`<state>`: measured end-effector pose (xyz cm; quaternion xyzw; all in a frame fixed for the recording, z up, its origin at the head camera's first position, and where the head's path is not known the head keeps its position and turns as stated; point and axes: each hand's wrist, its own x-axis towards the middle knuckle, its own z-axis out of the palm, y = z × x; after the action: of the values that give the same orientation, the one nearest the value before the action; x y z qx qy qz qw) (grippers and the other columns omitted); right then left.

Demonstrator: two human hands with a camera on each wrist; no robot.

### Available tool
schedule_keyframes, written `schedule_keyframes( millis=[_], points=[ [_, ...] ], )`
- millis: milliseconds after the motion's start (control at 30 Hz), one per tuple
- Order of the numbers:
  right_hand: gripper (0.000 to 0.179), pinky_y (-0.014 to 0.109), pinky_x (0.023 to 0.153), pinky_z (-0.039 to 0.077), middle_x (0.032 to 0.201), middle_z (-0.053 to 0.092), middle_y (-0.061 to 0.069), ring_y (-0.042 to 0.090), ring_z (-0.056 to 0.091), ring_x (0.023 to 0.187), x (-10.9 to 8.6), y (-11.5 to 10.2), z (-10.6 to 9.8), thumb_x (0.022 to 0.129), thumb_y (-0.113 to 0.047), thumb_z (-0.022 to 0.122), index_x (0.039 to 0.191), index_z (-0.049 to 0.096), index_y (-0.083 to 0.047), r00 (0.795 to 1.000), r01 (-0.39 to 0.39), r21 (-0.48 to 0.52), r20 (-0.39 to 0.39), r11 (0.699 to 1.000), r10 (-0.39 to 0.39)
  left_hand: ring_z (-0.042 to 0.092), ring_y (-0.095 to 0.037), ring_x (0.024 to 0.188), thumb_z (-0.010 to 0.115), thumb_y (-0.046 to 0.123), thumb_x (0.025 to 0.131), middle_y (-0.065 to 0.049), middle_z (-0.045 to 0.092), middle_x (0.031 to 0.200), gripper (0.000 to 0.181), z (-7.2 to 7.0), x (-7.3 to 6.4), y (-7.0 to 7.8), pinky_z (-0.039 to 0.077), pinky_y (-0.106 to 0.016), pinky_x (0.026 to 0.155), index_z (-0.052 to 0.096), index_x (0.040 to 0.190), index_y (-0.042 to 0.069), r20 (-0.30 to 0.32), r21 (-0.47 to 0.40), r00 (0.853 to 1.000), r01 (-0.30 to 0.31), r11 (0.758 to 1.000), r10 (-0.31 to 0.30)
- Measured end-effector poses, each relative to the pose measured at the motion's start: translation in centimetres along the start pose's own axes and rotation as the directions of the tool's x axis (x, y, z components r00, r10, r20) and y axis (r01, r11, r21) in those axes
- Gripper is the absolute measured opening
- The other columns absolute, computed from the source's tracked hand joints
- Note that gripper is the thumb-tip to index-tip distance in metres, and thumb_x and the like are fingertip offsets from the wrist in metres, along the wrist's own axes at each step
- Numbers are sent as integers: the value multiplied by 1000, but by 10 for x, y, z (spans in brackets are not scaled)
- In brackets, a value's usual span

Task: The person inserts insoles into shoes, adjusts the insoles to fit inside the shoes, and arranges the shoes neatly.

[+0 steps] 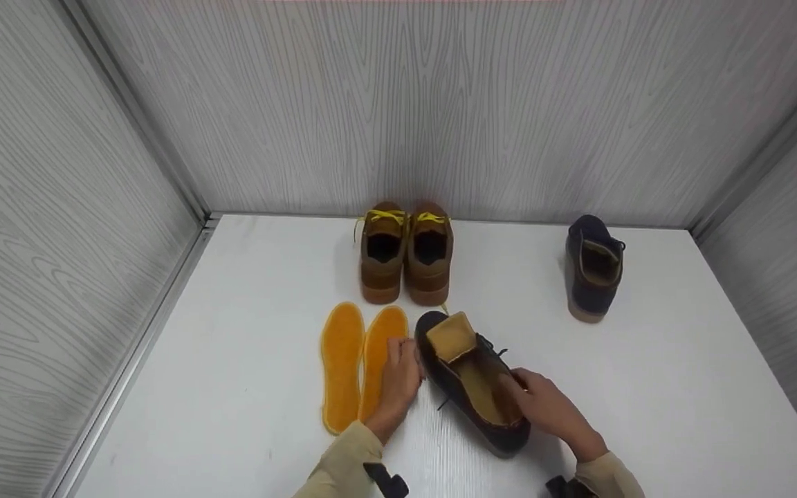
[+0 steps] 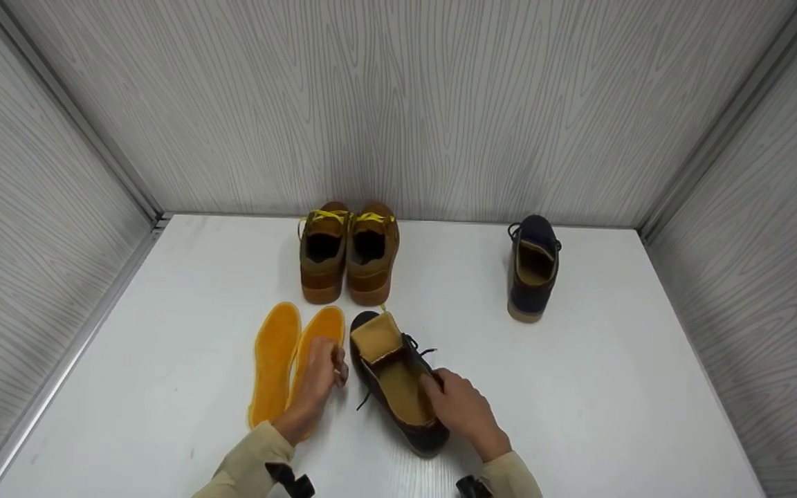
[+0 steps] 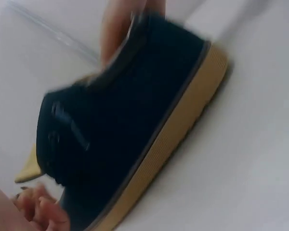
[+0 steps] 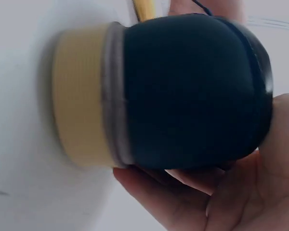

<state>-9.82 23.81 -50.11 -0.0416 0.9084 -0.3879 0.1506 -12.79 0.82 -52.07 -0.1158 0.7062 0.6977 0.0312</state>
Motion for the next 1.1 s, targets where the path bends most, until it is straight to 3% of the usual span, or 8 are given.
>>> schedule_keyframes(
  millis=[133, 233, 333, 467, 633, 767, 900, 1100],
  points=[
    [40, 38, 75, 50, 107, 65, 8, 20, 61, 92, 1, 1, -9, 97, -36, 53, 117, 63, -2, 999, 39, -24, -37, 999, -40, 37, -13, 46, 29, 20, 95, -3, 41, 57, 23, 4, -29, -10, 28, -23, 39, 42, 82, 6, 72, -98, 995, 77, 992, -70],
    [34, 34, 67, 49, 102, 66, 6, 18, 61, 86, 1, 3, -14, 95, -32, 58, 114, 66, -5, 998, 26, -42, -61, 999, -29, 39, -14, 48, 31, 27, 98, -1, 43, 61, 30, 11, -43, -18, 30, -24, 41, 45, 82, 6, 218, 14, 975, 33, 999, -35],
    [31, 33, 64, 49, 99, 67, 4, 14, 60, 81, 0, 3, -15, 94, -31, 60, 111, 68, -7, 996, 10, -56, -86, 998, -15, 46, -13, 59, 43, 44, 97, 1, 47, 72, 33, 20, -46, -23, 36, -28, 51, 46, 91, 11, 285, 172, 958, -70, 983, 19],
    [28, 32, 63, 49, 94, 68, 3, 12, 59, 75, 1, 2, -8, 94, -30, 60, 107, 70, -6, 992, 45, -57, -114, 997, -51, 50, -14, 77, 61, 52, 85, 2, 52, 85, 43, 25, -40, -25, 41, -33, 66, 46, 102, 15, 260, 355, 965, -134, 925, 40],
    [30, 31, 54, 50, 83, 63, 5, 15, 60, 63, 0, -3, 3, 94, -29, 59, 104, 66, -1, 997, 41, 53, -70, 998, -37, 50, -16, 83, 62, 32, 84, 1, 52, 92, 34, 18, -30, -24, 44, -35, 73, 46, 107, 13, 250, 421, 962, -210, 882, 110],
    [33, 33, 54, 52, 79, 60, 7, 19, 62, 61, -2, -7, 13, 92, -31, 61, 100, 59, 1, 1000, -7, 168, -23, 986, 11, 49, -15, 81, 58, 23, 86, 3, 51, 89, 20, 7, -18, -18, 43, -33, 71, 51, 102, 12, 278, 425, 939, -309, 851, 202],
    [35, 38, 58, 55, 84, 61, 13, 25, 67, 65, -3, -7, 26, 91, -29, 62, 101, 50, 3, 999, -47, 323, 6, 945, 48, 51, -13, 75, 57, 17, 87, 4, 52, 84, 6, -1, -7, -9, 44, -30, 67, 56, 92, 12, 319, 483, 904, -414, 772, 285],
    [47, 37, 62, 55, 92, 66, 16, 26, 68, 73, -6, -9, 46, 94, -30, 61, 116, 44, 8, 997, -63, 439, -18, 896, 79, 54, -13, 80, 57, 24, 94, 6, 57, 90, 9, -9, 7, 3, 46, -31, 73, 61, 96, 16, 411, 557, 865, -488, 672, 288]
  ],
)
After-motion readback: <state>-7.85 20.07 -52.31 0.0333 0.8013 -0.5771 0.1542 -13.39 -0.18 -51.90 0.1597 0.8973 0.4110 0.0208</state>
